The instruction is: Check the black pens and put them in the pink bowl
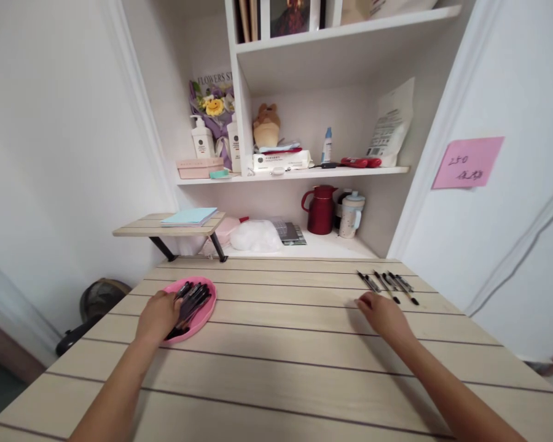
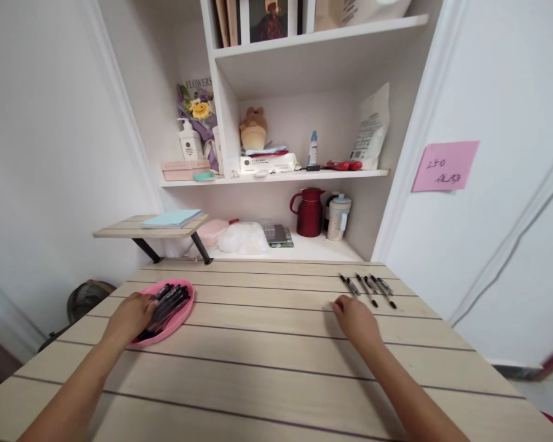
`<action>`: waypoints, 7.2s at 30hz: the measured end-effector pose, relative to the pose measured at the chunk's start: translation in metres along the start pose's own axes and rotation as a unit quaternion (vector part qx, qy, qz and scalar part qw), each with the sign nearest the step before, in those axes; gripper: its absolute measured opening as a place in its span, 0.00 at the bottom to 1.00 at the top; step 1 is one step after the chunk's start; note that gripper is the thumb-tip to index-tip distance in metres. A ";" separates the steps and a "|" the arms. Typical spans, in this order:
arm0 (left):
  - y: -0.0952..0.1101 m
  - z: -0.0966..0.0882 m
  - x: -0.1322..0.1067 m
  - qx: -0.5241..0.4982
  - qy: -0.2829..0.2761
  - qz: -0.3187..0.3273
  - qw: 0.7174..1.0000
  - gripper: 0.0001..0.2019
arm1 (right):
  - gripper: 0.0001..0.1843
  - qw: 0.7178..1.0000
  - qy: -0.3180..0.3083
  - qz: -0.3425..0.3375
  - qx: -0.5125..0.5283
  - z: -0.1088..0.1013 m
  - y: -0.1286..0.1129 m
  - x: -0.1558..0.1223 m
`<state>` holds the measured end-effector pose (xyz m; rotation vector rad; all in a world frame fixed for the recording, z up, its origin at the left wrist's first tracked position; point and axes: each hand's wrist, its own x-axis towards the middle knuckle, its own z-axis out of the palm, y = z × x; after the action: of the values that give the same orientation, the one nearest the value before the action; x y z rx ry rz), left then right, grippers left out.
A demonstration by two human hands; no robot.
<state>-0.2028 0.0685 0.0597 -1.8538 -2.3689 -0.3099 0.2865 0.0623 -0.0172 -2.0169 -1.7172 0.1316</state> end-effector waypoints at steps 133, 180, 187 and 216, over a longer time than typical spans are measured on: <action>0.272 0.081 -0.105 -0.531 -0.421 0.301 0.671 0.08 | 0.17 0.784 -0.159 0.073 0.595 -0.041 -0.040 -0.019; 0.272 0.089 -0.104 -0.539 -0.433 0.289 0.662 0.09 | 0.14 0.761 -0.141 0.082 0.628 -0.037 -0.036 -0.018; 0.272 0.089 -0.104 -0.539 -0.434 0.281 0.665 0.09 | 0.13 0.769 -0.117 0.083 0.623 -0.032 -0.035 -0.016; 0.273 0.092 -0.101 -0.586 -0.457 0.226 0.630 0.14 | 0.11 0.993 -0.003 0.097 -0.072 0.013 0.002 0.055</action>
<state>0.0892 0.0569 -0.0278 -3.8958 -1.9447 -1.3953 0.2942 0.1180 -0.0166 -2.2899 -1.5698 0.0811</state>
